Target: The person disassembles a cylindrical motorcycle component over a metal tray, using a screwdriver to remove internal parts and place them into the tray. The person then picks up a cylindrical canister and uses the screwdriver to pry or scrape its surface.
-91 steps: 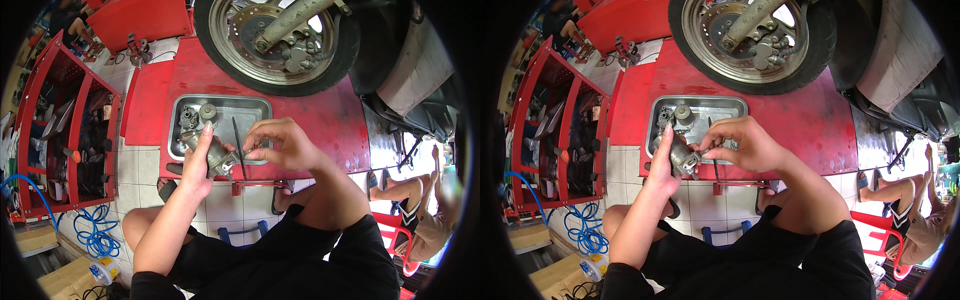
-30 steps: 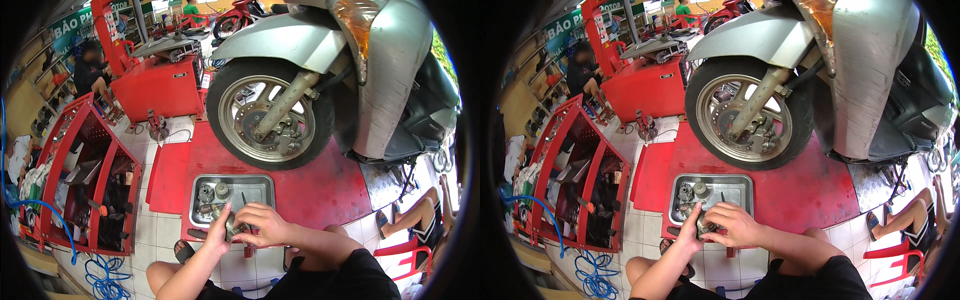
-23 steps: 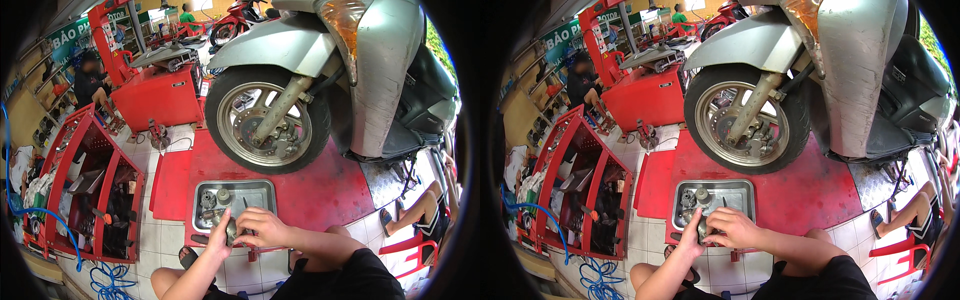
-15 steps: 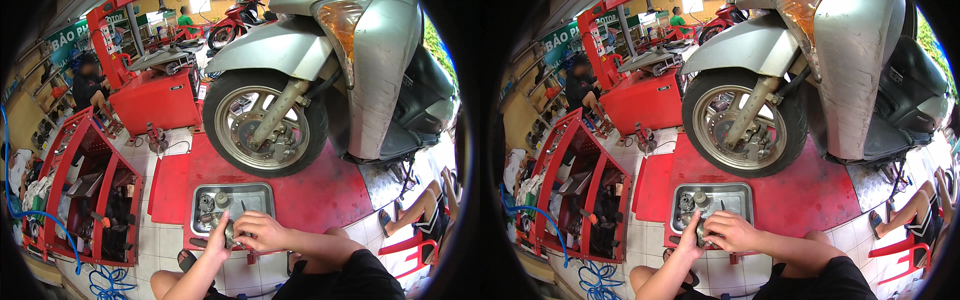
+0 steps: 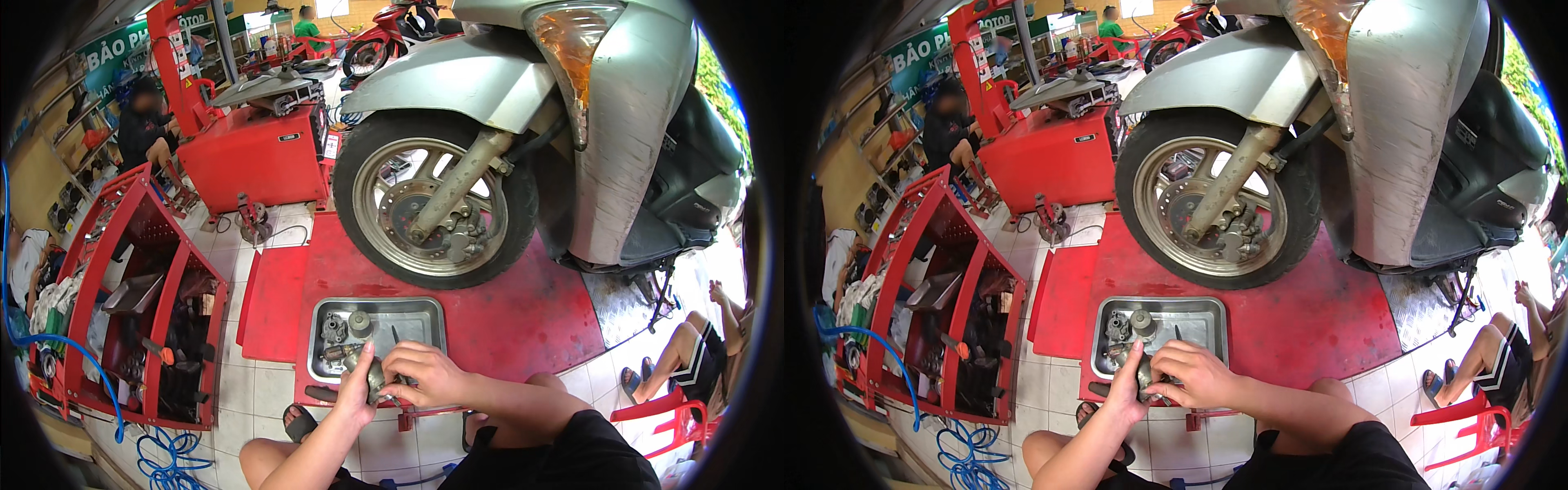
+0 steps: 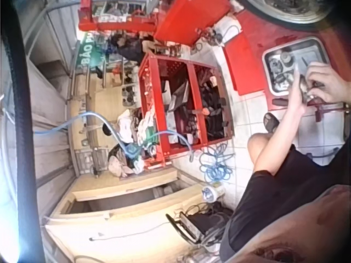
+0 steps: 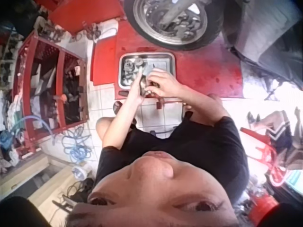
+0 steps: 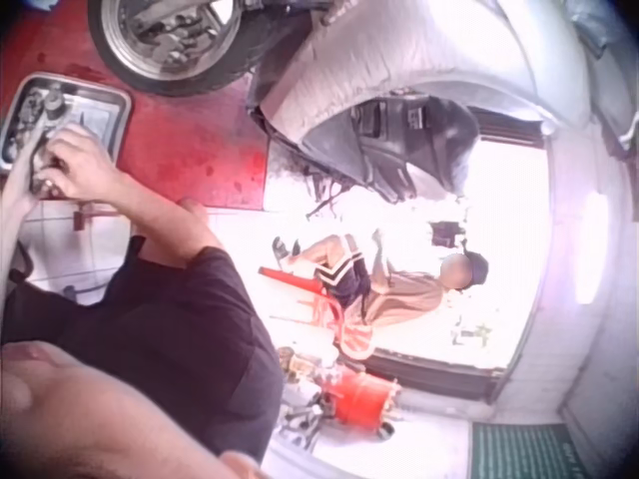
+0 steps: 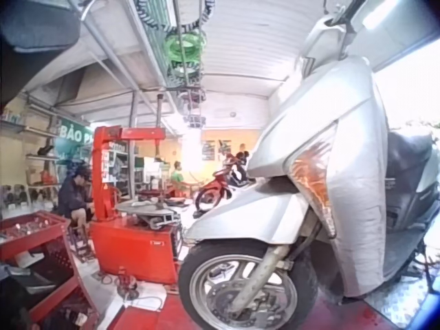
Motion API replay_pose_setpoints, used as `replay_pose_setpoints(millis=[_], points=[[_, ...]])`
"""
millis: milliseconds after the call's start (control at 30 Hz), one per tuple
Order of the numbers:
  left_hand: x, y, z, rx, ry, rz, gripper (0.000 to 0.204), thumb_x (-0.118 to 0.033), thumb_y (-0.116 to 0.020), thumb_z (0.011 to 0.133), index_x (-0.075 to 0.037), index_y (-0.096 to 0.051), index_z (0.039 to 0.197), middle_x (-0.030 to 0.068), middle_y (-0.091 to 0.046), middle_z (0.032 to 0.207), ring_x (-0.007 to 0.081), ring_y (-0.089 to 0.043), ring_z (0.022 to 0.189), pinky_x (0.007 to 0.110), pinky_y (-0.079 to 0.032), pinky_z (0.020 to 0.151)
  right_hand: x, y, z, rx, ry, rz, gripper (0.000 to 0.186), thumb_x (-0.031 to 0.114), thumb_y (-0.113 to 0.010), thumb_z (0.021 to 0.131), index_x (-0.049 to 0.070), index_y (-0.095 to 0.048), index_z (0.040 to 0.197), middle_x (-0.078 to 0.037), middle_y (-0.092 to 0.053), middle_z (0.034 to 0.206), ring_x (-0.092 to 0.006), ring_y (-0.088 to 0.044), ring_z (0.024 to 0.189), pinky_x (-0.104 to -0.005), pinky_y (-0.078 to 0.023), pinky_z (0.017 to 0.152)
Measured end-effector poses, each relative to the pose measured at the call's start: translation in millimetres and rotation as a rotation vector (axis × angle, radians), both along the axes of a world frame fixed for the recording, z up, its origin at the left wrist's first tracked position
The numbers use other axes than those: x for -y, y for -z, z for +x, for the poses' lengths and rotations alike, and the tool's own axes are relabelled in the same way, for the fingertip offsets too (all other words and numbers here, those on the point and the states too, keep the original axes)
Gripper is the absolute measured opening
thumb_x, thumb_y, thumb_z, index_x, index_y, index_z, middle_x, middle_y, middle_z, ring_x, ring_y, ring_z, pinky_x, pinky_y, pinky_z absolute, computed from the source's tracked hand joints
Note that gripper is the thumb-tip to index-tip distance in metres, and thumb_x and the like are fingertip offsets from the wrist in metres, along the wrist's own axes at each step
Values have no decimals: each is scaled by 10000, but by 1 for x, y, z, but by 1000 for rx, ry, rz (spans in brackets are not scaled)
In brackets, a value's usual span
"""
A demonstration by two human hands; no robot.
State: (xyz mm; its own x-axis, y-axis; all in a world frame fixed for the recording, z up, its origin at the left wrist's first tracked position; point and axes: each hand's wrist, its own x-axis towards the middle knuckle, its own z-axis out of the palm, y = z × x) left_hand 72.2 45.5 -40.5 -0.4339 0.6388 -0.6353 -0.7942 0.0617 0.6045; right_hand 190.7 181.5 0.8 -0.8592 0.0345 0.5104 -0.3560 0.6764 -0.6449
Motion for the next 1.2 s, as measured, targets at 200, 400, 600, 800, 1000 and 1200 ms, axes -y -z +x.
replay_pose_setpoints(millis=[200,400,600,800,1000,1200], points=[[-1,-2,-3,62,10,7,468,-599,-697,935,-156,-636,1074,-6,-643,889,149,-619,779,340,-501,638,2,-6,-1,-41,-12,-20,260,178,-844,816,46,-645,916,-85,-663,966,-295,-642,894,-408,-526,774],[4,13,-5,0,55,105,604,-609,-642,962,-119,-586,1311,104,-686,1164,241,-684,1022,475,-599,838,5,-5,0,3,29,38,263,179,-851,811,53,-638,897,-91,-662,965,-306,-640,912,-416,-526,791],[4,3,-9,-17,47,94,585,-604,-629,974,-131,-587,1315,78,-688,1137,219,-692,1021,410,-599,818,2,-7,-6,-33,-65,-78,202,100,-806,806,47,-668,944,-97,-653,982,-313,-624,932,-413,-505,829],[2,-14,-3,-12,-37,108,535,-517,-780,906,-76,-594,1145,42,-642,978,160,-672,860,356,-586,715,2,-5,-6,-9,2,-31,202,149,-818,828,51,-655,896,-70,-649,958,-281,-616,904,-393,-504,797],[0,-13,-3,6,-19,101,502,-516,-731,940,-104,-589,1190,52,-651,1019,175,-670,895,374,-584,748,0,-2,-5,-15,-36,-88,212,158,-822,832,50,-654,903,-67,-652,959,-279,-611,900,-398,-503,794],[7,-3,-8,-1,35,114,555,-563,-654,977,-137,-572,1324,77,-673,1151,210,-675,1035,412,-594,848,7,-4,-9,-45,-50,-129,223,183,-824,839,59,-647,892,-63,-645,949,-277,-611,901,-395,-506,798]])
